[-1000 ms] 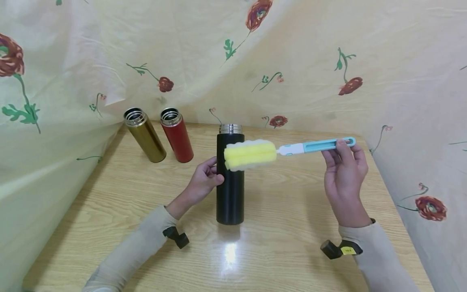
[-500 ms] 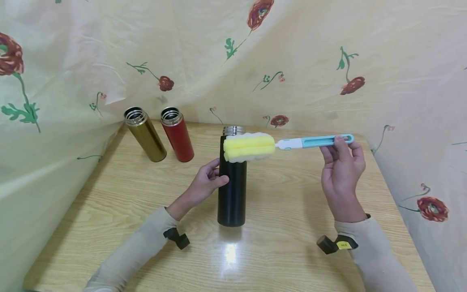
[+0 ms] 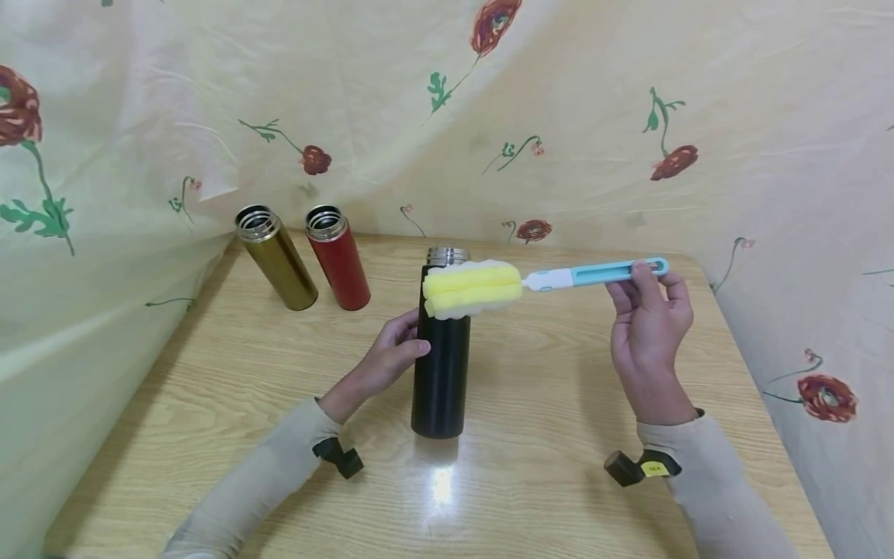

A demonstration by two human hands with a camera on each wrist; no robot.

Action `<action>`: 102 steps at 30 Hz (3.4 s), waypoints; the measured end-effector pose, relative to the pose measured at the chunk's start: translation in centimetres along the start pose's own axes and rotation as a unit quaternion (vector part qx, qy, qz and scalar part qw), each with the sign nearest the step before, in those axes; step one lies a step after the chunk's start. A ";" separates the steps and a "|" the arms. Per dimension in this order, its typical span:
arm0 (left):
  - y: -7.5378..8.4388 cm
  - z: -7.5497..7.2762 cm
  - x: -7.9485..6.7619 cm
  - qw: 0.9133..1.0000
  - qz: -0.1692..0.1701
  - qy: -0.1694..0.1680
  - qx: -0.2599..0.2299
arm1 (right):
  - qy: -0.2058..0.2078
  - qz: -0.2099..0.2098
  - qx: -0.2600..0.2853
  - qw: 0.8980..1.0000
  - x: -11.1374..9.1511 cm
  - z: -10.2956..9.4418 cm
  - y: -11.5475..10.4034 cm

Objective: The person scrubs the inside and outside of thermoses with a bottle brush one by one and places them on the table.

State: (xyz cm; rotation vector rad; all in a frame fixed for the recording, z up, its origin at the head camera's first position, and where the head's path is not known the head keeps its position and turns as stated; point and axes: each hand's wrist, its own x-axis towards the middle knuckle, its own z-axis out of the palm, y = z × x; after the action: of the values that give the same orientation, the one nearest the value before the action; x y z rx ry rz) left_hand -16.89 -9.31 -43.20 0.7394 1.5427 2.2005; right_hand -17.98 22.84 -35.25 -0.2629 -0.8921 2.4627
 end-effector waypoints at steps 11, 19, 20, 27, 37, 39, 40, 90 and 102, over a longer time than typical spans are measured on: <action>0.0 -0.4 -0.3 0.999 -0.023 0.018 0.022 | 0.007 0.006 -0.003 1.000 0.2 -0.2 -0.4; 0.0 -0.5 -0.3 0.995 -0.048 0.050 0.072 | -0.003 -0.014 0.006 1.000 0.7 0.2 -1.3; 0.0 -0.5 -0.3 0.995 -0.048 0.049 0.071 | -0.003 -0.015 0.010 1.000 0.8 0.3 -1.4; 0.0 -0.5 -0.4 0.996 -0.040 0.050 0.065 | -0.010 -0.018 0.036 0.999 1.3 1.1 -2.1; 0.0 -0.5 -0.4 0.998 -0.037 0.039 0.037 | -0.029 -0.013 0.059 0.998 1.8 2.0 -2.8; 0.0 -0.5 -0.4 0.998 -0.038 0.039 0.026 | -0.028 -0.001 0.063 0.998 1.8 2.0 -2.8; 0.0 -0.4 -0.4 0.998 -0.038 0.039 0.022 | -0.027 0.004 0.064 0.998 1.8 2.0 -2.7; 0.2 -2.1 -0.1 0.995 0.000 0.047 -0.084 | -0.056 0.111 -0.075 0.989 -4.1 -5.6 -0.6; 0.4 -1.8 0.1 0.996 -0.024 0.069 -0.050 | -0.136 0.066 -0.040 0.988 -5.5 -7.0 -0.9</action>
State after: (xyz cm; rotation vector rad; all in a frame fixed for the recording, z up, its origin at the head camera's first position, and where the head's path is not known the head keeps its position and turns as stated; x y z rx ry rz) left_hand -18.07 -10.75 -43.30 0.5258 1.4841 2.3165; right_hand -10.50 24.39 -39.94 -0.0128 -1.1208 2.6313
